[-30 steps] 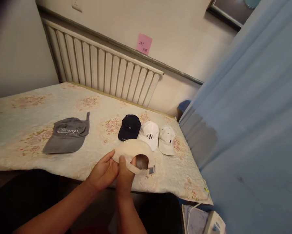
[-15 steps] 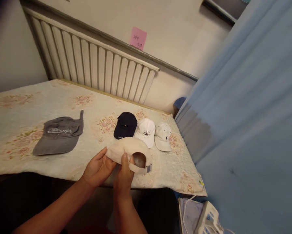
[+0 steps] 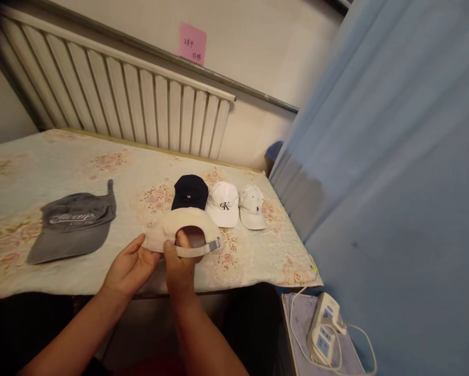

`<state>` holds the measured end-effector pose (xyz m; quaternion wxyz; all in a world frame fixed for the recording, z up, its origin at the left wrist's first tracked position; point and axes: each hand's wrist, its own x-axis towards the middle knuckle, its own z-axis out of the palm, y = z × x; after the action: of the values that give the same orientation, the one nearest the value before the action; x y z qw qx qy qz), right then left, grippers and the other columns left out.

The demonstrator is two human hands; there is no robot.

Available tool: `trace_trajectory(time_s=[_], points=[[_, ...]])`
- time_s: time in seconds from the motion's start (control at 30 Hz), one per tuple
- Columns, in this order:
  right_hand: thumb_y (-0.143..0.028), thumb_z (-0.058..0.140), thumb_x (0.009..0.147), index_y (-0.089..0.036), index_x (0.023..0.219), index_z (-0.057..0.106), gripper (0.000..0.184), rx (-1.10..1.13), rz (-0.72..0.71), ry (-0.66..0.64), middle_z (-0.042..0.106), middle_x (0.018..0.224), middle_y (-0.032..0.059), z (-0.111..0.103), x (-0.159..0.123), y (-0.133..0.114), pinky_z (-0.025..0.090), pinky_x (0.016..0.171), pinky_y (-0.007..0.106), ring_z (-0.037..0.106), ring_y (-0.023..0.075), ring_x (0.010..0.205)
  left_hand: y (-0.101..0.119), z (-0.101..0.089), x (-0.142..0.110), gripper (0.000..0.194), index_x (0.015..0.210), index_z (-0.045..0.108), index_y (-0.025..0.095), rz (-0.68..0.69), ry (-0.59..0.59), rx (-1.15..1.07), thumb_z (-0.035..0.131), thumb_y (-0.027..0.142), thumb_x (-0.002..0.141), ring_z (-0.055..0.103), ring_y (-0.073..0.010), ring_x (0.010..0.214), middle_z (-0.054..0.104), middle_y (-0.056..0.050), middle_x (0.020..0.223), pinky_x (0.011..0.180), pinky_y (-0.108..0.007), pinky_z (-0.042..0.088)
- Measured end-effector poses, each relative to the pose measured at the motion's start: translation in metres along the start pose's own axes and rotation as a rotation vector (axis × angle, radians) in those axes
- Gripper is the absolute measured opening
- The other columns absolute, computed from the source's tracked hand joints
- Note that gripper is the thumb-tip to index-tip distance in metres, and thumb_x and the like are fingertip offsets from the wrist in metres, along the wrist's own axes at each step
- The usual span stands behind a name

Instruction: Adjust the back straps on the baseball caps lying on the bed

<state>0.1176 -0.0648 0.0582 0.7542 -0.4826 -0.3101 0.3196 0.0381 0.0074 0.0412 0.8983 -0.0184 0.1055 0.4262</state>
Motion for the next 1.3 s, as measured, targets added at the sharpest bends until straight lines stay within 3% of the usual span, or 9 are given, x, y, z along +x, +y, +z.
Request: trace_trajectory(time_s=[0.17,0.37,0.53,0.67,0.9,1.03,1.17,1.3], points=[[-0.022,0.069,0.072,-0.014,0.119,0.057,0.049,0.289,0.05,-0.079,0.062,0.124,0.0108,-0.001,0.001,0.011,0.039,0.105,0.04,0.056,0.0213,0.119,0.01,-0.005,0.003,0.045,0.14,0.037,0.011,0.026,0.014,0.028,0.034,0.021,0.096,0.068,-0.0217,0.096,0.07,-0.017,0.108,0.083,-0.031,0.057],[-0.024,0.076,0.066,-0.011,0.121,0.055,0.06,0.416,0.03,-0.132,0.06,0.125,0.0164,-0.012,0.001,0.008,0.036,0.107,0.045,0.056,0.025,0.118,0.013,-0.006,0.003,0.044,0.139,0.04,0.012,0.031,0.026,-0.002,0.034,0.021,0.096,0.069,-0.0221,0.095,0.07,-0.016,0.107,0.083,-0.031,0.057],[-0.042,0.072,0.071,-0.013,0.121,0.054,0.061,0.543,0.1,-0.177,0.057,0.129,0.0182,-0.026,0.001,0.001,0.034,0.106,0.052,0.055,0.0289,0.119,0.015,-0.009,0.005,0.044,0.139,0.04,0.012,0.046,0.037,0.002,0.034,0.02,0.096,0.069,-0.023,0.094,0.071,-0.017,0.105,0.081,-0.032,0.058],[-0.059,0.051,0.082,-0.015,0.118,0.058,0.058,0.703,0.189,-0.155,0.057,0.129,0.0158,-0.038,0.003,-0.003,0.033,0.107,0.052,0.051,0.0296,0.123,0.016,-0.015,0.007,0.043,0.138,0.041,0.011,0.057,0.016,0.014,0.035,0.019,0.096,0.068,-0.0234,0.096,0.071,-0.017,0.105,0.081,-0.032,0.058],[-0.038,0.05,0.088,-0.021,0.113,0.061,0.032,0.766,0.214,-0.061,0.061,0.126,0.008,-0.043,0.006,-0.004,0.037,0.104,0.052,0.056,0.0265,0.118,0.018,-0.016,0.005,0.043,0.137,0.042,0.011,0.051,0.01,0.007,0.036,0.019,0.096,0.068,-0.0237,0.095,0.071,-0.017,0.105,0.08,-0.033,0.058],[-0.029,0.055,0.085,-0.019,0.11,0.062,0.028,0.742,0.229,-0.034,0.059,0.128,0.0085,-0.04,0.004,-0.004,0.04,0.102,0.052,0.058,0.0266,0.115,0.015,-0.009,-0.003,0.045,0.138,0.041,0.012,0.044,-0.011,-0.019,0.041,0.023,0.095,0.068,-0.024,0.096,0.069,-0.018,0.108,0.082,-0.034,0.058],[-0.025,0.059,0.082,-0.018,0.109,0.063,0.028,0.721,0.221,-0.009,0.06,0.127,0.0083,-0.037,0.003,-0.003,0.043,0.1,0.051,0.06,0.027,0.113,0.011,0.0,-0.013,0.047,0.139,0.041,0.013,0.059,-0.08,-0.004,0.044,0.025,0.094,0.065,-0.0263,0.103,0.067,-0.017,0.113,0.09,-0.041,0.054],[-0.025,0.06,0.082,-0.016,0.106,0.064,0.026,0.701,0.22,-0.042,0.062,0.125,0.0092,-0.036,0.001,-0.003,0.042,0.1,0.051,0.06,0.0275,0.112,0.007,0.01,-0.021,0.046,0.139,0.041,0.014,0.054,-0.063,0.015,0.042,0.026,0.094,0.062,-0.0287,0.108,0.065,-0.017,0.117,0.092,-0.048,0.051]])
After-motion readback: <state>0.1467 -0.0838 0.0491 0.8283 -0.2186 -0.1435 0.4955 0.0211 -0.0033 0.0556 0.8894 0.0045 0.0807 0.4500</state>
